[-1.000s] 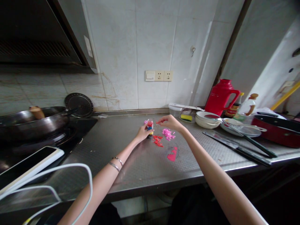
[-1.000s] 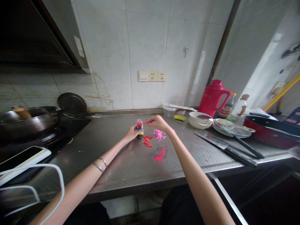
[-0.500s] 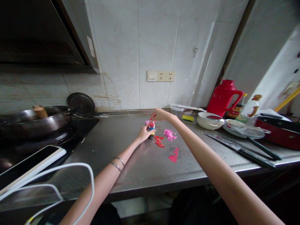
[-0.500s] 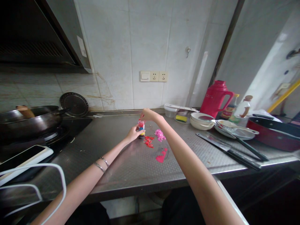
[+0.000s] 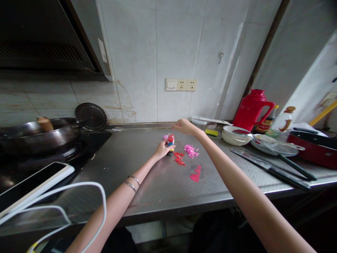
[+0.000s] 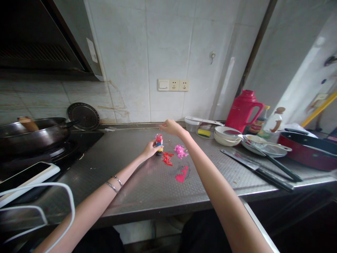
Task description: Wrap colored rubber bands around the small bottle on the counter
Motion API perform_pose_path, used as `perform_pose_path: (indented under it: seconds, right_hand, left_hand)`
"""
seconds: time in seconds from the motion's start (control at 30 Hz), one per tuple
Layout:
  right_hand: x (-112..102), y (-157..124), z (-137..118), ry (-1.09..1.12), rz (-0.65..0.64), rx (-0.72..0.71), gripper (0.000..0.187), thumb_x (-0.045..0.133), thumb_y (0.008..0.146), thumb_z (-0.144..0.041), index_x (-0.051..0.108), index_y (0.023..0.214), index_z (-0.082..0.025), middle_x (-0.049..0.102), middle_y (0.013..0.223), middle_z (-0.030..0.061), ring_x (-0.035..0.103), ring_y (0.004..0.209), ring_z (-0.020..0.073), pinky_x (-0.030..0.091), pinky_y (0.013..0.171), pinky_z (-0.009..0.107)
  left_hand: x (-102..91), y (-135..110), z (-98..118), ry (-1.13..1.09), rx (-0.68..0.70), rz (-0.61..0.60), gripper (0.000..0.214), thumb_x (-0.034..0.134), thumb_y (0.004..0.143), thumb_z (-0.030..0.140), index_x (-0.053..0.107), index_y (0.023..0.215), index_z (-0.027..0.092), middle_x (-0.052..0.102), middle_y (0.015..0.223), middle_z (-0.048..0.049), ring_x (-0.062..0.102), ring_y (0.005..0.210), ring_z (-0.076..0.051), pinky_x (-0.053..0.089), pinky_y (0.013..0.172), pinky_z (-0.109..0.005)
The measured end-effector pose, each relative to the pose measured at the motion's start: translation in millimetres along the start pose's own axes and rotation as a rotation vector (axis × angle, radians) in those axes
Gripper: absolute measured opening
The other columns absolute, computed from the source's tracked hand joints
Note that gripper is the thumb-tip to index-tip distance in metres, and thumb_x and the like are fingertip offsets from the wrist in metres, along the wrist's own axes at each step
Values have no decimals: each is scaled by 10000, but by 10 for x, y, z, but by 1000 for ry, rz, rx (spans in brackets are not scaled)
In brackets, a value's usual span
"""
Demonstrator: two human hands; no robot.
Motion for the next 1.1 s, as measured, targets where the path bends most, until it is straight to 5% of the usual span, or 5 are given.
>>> perform_pose_path:
  seconds: [0.13,0.33,0.53,0.83,1.1]
  right_hand:
    - [188,-176,275,-13,33,75,259,532,742,-228,735,783,-74,662,610,45,587,650,153,407,576,192]
    - [815,-527,436,56,-253,49,239,542,697,-151,741,829,-152,696,662,26,609,685,160,428,579,184]
    - [1112,-549,515,40,-361,120,276,542,696,-206,720,904,-173,691,720,15,582,624,121,386,524,175]
    - [1191,-566,501,37,-491,121,418,610,675,-537,720,813,-158,671,684,33,535,554,116,342,474,200]
    - [1087,-666,362,-3,-576,71,276,678,667,-407,714,802,-169,689,718,41,533,538,115,342,457,199]
  left_hand:
    - [10,7,-18,-2,-13,-7,300,682,686,339,630,897,133,662,763,-44,587,689,-161,460,679,-267]
    - [27,14,-37,-60,22,-14,304,670,702,328,615,917,122,670,836,-63,597,754,-171,460,733,-278]
    - [21,-6,0,-44,16,-18,319,662,712,337,614,938,117,673,852,-63,598,751,-172,465,735,-286]
    - [20,-19,15,-47,10,-22,319,668,707,314,613,946,110,669,829,-61,594,730,-163,464,709,-268]
    - [32,-10,-23,-37,25,-22,324,667,716,338,616,950,119,677,865,-65,601,769,-168,468,749,-277]
Point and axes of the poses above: each hand's wrist, its own y-axis towards the middle knuckle, its own x-axis out of the palm, z = x × y, the point moved 5 cm from there along y, towards the middle knuckle
